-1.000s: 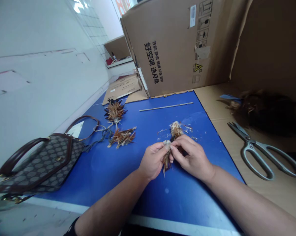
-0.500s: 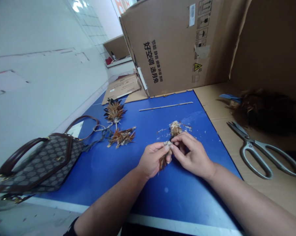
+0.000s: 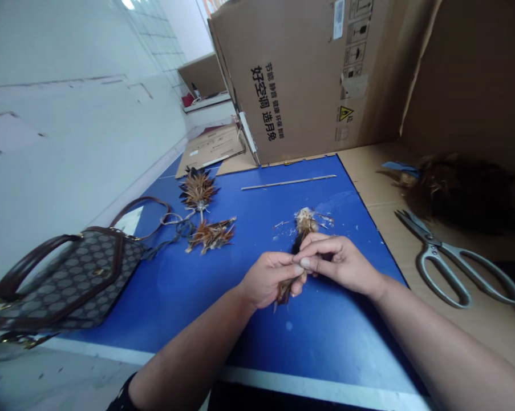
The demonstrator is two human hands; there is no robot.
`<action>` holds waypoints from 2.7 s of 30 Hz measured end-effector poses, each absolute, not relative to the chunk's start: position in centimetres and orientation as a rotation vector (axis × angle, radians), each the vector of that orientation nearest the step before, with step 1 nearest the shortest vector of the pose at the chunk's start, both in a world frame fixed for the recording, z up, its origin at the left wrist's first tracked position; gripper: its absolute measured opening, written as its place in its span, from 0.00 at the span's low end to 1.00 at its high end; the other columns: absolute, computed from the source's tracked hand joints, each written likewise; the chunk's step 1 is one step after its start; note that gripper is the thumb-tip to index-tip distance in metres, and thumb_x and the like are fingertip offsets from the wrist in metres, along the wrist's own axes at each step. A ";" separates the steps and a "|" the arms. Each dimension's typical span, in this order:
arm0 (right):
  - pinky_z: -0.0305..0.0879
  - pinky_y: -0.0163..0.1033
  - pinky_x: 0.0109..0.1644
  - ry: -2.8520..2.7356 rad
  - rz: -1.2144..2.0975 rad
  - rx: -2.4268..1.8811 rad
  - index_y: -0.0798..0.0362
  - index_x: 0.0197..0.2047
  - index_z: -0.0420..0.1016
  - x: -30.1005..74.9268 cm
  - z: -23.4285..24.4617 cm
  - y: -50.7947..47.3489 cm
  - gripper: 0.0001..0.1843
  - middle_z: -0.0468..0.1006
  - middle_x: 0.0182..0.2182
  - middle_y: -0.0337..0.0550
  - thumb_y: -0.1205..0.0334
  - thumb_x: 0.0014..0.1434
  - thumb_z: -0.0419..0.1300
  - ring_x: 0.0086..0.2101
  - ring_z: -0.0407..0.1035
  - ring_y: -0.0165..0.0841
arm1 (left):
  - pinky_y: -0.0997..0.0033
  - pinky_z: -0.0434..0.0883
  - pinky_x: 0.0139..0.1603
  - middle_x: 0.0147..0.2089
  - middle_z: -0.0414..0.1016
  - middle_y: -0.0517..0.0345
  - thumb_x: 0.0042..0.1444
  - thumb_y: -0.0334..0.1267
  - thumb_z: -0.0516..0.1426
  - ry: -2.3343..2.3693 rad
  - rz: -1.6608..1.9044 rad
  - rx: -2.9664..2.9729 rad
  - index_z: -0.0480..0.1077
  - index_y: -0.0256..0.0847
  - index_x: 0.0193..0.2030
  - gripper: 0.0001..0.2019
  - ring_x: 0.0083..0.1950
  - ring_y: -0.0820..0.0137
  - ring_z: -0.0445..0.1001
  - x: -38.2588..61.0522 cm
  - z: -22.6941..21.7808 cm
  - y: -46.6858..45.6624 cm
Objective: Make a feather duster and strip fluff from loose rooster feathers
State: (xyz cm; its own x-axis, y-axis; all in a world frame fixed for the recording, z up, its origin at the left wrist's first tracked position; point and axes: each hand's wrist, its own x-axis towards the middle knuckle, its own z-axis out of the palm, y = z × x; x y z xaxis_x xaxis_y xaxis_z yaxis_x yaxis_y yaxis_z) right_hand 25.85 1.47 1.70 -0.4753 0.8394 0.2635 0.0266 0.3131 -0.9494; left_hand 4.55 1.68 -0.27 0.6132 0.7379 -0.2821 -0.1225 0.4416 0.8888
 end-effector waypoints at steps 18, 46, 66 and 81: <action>0.76 0.44 0.48 -1.763 0.522 -0.859 0.44 0.59 0.81 23.8 0.5 0.7 0.19 0.83 0.42 0.47 0.67 0.66 0.63 0.41 0.77 0.37 | 0.72 0.64 0.26 0.23 0.71 0.57 0.57 0.47 0.66 0.687 0.726 0.883 0.74 0.33 0.33 0.16 0.22 0.76 0.68 4.8 0.0 2.2; 0.76 0.47 0.53 -2.336 0.267 -1.098 0.50 0.64 0.75 23.7 -1.6 2.0 0.21 0.82 0.52 0.53 0.63 0.70 0.56 0.49 0.79 0.41 | 0.78 0.65 0.28 0.32 0.74 0.57 0.57 0.41 0.68 0.696 1.213 0.655 0.67 0.35 0.35 0.14 0.26 0.79 0.68 3.6 2.0 4.0; 0.66 0.41 0.38 -1.869 0.091 -1.642 0.52 0.37 0.79 24.6 -3.1 4.9 0.16 0.80 0.33 0.47 0.51 0.68 0.56 0.33 0.74 0.39 | 0.78 0.47 0.19 0.22 0.54 0.74 0.46 0.50 0.73 0.846 1.132 0.735 0.62 0.41 0.36 0.25 0.18 0.83 0.50 5.2 0.3 3.4; 0.52 0.36 0.28 -1.785 0.297 -1.383 0.51 0.23 0.62 23.0 -2.5 2.7 0.24 0.59 0.19 0.33 0.50 0.70 0.54 0.22 0.55 0.28 | 0.76 0.45 0.16 0.15 0.53 0.74 0.48 0.51 0.71 0.978 1.061 0.789 0.61 0.43 0.32 0.23 0.14 0.81 0.50 5.8 -1.3 3.8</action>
